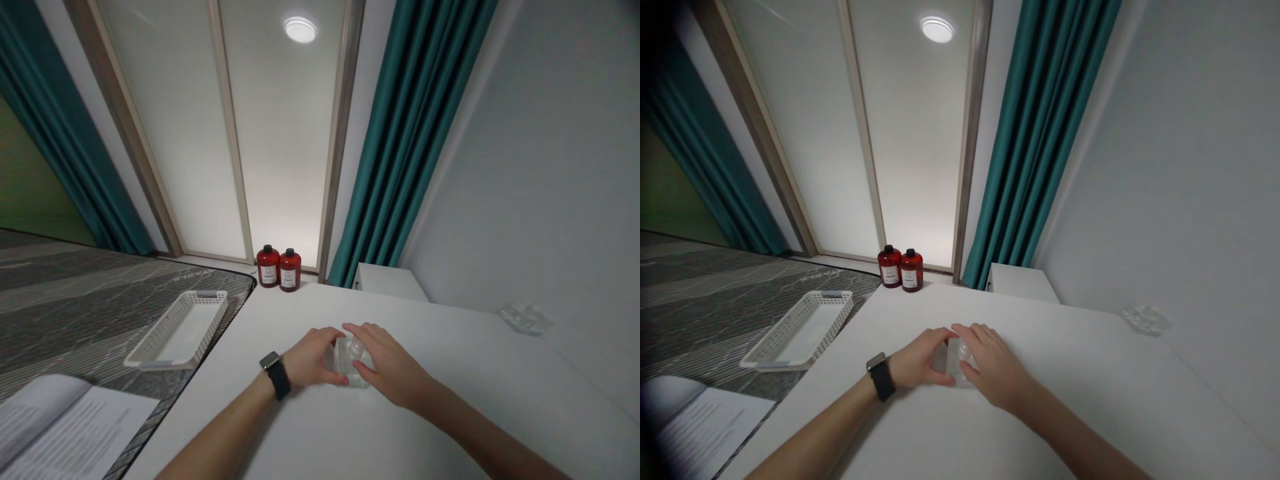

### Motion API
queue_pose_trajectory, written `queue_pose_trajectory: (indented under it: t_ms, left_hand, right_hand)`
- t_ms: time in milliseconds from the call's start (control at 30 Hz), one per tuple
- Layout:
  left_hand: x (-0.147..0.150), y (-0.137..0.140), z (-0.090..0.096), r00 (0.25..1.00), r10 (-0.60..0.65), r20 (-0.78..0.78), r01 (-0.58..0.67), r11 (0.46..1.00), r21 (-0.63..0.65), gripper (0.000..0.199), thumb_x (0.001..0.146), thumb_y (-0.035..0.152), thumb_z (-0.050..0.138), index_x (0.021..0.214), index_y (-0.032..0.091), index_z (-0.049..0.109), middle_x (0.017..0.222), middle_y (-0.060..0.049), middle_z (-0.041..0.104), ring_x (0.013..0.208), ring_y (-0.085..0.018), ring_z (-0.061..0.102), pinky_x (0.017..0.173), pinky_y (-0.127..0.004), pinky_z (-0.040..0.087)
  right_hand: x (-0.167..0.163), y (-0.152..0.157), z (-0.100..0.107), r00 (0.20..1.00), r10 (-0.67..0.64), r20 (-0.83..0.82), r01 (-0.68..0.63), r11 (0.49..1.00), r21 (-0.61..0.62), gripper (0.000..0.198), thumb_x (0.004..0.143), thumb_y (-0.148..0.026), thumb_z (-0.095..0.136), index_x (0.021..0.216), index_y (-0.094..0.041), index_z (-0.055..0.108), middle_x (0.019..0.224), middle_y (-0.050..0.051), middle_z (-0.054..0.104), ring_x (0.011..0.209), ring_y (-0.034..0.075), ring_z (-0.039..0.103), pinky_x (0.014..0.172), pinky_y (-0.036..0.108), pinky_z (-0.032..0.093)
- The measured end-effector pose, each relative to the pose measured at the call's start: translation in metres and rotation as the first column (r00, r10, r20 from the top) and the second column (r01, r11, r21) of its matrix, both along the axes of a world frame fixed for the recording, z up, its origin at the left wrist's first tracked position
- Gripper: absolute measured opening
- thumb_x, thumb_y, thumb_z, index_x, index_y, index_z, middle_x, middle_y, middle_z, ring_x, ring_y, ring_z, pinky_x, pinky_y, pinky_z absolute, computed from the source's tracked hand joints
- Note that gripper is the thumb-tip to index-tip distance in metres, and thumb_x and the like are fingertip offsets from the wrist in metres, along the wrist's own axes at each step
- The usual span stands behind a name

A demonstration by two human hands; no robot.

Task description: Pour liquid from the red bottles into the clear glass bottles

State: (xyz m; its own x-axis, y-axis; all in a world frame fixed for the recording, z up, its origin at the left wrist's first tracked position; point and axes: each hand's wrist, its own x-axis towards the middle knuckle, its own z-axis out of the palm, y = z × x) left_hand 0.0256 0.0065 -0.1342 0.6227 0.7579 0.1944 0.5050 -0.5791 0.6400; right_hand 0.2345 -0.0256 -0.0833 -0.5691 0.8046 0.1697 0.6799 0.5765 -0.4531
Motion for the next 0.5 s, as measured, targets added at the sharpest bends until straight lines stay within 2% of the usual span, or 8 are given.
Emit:
queue_pose_trajectory:
  t_ms: [100, 267, 500]
  left_hand:
    - [0.0, 0.001, 0.0, 1.0, -0.014, 0.004, 0.014, 1.0, -0.004, 0.074, 0.062, 0.045, 0.088, 0.122, 0.016, 0.055, 0.115, -0.012, 0.067, 0.101, -0.03, 0.063, 0.091, -0.04, 0.047]
    - [0.001, 0.0, 0.004, 1.0, -0.011, 0.001, 0.012, 1.0, -0.019, 0.068, 0.062, 0.041, 0.088, 0.118, 0.017, 0.057, 0.111, -0.01, 0.067, 0.098, -0.028, 0.063, 0.087, -0.038, 0.048]
    - [0.0, -0.001, 0.003, 0.999, 0.001, 0.037, 0.001, 0.998, -0.06, 0.066, 0.063, 0.038, 0.088, 0.117, 0.018, 0.056, 0.112, -0.009, 0.066, 0.099, -0.027, 0.061, 0.089, -0.039, 0.047]
  right_hand:
    - [0.0, -0.008, -0.013, 0.983, -0.103, -0.149, 0.096, 0.994, -0.054, 0.064, 0.08, -0.012, 0.057, 0.14, -0.023, 0.038, 0.12, 0.011, 0.056, 0.114, 0.029, 0.052, 0.102, 0.051, 0.042]
    - [-0.001, -0.015, -0.034, 0.903, -0.262, -0.341, 0.229, 0.964, -0.136, 0.07, 0.077, -0.016, 0.057, 0.141, -0.026, 0.032, 0.117, 0.008, 0.054, 0.114, 0.027, 0.053, 0.105, 0.049, 0.04]
    - [-0.002, -0.017, -0.054, 0.804, -0.302, -0.512, 0.184, 0.946, -0.268, 0.071, 0.078, -0.023, 0.057, 0.143, -0.024, 0.03, 0.129, 0.009, 0.052, 0.122, 0.025, 0.052, 0.109, 0.045, 0.038]
